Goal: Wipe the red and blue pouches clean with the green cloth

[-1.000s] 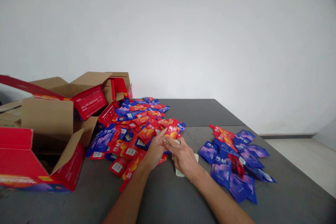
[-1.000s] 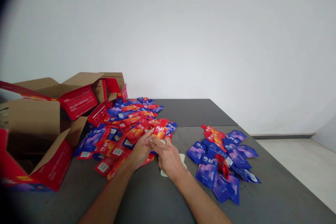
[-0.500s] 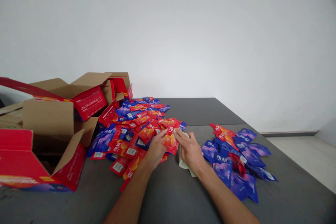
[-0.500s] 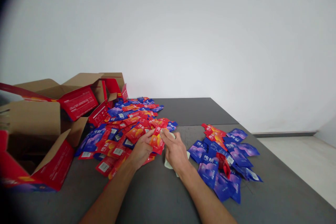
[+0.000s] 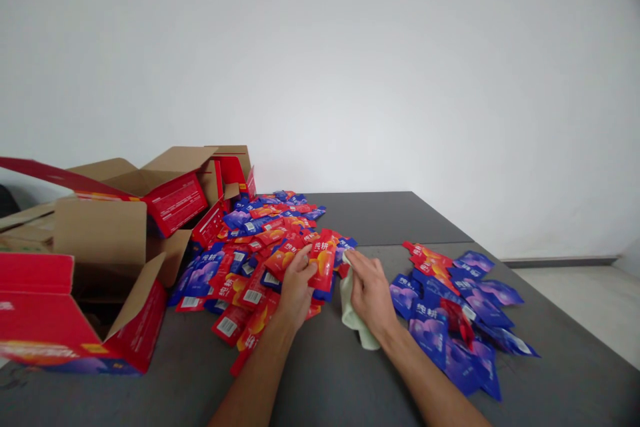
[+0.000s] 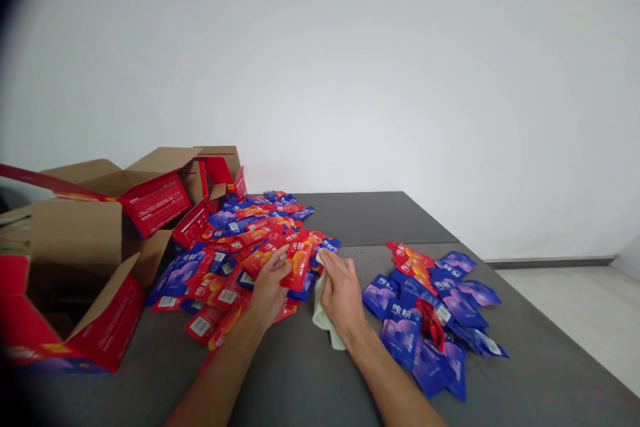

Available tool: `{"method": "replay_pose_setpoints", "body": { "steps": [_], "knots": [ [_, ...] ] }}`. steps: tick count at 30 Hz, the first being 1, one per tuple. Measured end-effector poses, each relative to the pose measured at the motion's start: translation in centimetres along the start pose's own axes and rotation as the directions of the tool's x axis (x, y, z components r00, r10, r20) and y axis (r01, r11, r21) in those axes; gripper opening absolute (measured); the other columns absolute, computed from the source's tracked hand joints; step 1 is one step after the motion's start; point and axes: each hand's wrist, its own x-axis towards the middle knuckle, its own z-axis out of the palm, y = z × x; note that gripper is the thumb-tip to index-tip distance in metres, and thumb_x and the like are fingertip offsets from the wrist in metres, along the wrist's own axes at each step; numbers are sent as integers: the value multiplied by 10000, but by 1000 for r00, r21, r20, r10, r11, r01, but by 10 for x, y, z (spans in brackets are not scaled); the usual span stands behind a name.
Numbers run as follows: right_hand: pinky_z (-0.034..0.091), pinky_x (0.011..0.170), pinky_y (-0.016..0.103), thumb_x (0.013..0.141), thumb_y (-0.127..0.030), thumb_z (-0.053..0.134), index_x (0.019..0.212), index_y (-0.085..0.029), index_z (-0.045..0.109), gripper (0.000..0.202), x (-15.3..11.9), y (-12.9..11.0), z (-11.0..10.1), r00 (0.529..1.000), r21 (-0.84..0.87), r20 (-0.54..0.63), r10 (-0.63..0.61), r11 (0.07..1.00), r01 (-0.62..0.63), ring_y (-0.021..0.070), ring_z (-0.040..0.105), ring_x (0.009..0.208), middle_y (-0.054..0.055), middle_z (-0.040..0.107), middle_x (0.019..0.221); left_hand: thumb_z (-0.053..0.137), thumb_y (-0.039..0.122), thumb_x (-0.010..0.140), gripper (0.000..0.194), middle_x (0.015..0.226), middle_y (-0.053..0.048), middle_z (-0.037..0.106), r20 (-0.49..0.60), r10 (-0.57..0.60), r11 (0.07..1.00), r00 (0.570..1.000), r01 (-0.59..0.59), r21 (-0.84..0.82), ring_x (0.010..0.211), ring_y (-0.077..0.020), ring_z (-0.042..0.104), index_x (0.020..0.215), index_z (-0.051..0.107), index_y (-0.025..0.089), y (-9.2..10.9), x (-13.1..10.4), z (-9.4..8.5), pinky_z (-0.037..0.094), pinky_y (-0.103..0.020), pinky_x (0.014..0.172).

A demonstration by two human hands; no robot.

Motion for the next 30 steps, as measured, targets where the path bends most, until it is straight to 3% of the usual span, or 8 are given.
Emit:
{"method": "replay_pose_setpoints", "body": {
  "steps": [2, 7, 11, 14, 17, 21, 26, 30],
  "knots": [
    [453, 1015, 461, 968, -104, 372, 1386, -230, 556, 473, -1, -2, 2, 998, 55, 47, -38, 998, 36, 230, 567, 1227, 105, 629, 1336, 799, 202, 689, 656, 850, 19, 685, 22, 33, 999, 999, -33, -3, 682, -102, 636, 1305, 582, 255, -2, 1, -1, 518, -242, 686],
    [441, 1048, 465, 971, -92, 374, 1470, -260, 453, 533, -5, -11, 6, 978, 116, 135, -161, 983, 146, 224, 537, 1283, 103, 590, 1390, 770, 223, 739, 366, 943, -40, 735, 76, 32, 998, 997, -36, 47, 910, -160, 685, 1098, 715, 178, -14, 5, -2, 507, -274, 873],
    [462, 1050, 449, 944, -71, 373, 1476, -262, 451, 571, -7, -15, 7, 958, 73, 204, -201, 979, 189, 228, 509, 1309, 86, 534, 1453, 757, 283, 749, 216, 924, -69, 752, 92, -47, 988, 995, 60, -144, 963, -218, 693, 918, 743, 149, -15, 5, 4, 510, -341, 937],
    [468, 1063, 427, 928, -79, 403, 1453, -255, 489, 560, -9, -21, 6, 935, 30, 285, -211, 977, 211, 233, 490, 1310, 59, 522, 1468, 676, 387, 831, 294, 1016, -95, 748, 117, -52, 967, 992, 80, -242, 1023, -240, 685, 995, 731, 149, -7, 1, 9, 502, -384, 981],
    [480, 1054, 394, 906, -70, 432, 1425, -273, 525, 565, -9, -25, 3, 911, -10, 353, -215, 972, 233, 237, 465, 1309, 14, 540, 1453, 636, 342, 874, 307, 1103, -101, 734, 181, -68, 961, 981, 113, -253, 1060, -234, 678, 1110, 706, 159, 0, -2, 10, 492, -386, 1011],
    [504, 995, 384, 875, -29, 433, 1422, -277, 530, 608, -6, -19, -1, 950, -112, 292, -112, 982, 150, 241, 508, 1203, 4, 535, 1458, 638, 254, 874, 237, 1070, -96, 743, 218, -154, 956, 964, 201, -215, 1040, -228, 685, 1064, 717, 136, -4, -4, 7, 494, -382, 1019],
    [496, 951, 401, 870, -2, 400, 1428, -228, 521, 615, -1, -6, -5, 983, -221, 178, 51, 975, -11, 235, 544, 1122, 41, 511, 1479, 636, 245, 877, 298, 1123, -113, 732, 255, -188, 958, 949, 235, -166, 1100, -261, 663, 1139, 695, 117, -10, -8, 9, 488, -407, 1031],
    [472, 983, 415, 859, -2, 414, 1429, -226, 518, 621, -3, -9, -3, 978, -191, 208, 2, 981, 39, 238, 531, 1154, 49, 519, 1471, 626, 243, 882, 295, 1153, -101, 724, 207, -181, 956, 961, 221, -191, 1088, -247, 671, 1147, 685, 127, -9, -7, 11, 497, -389, 1023]
  ]
}}
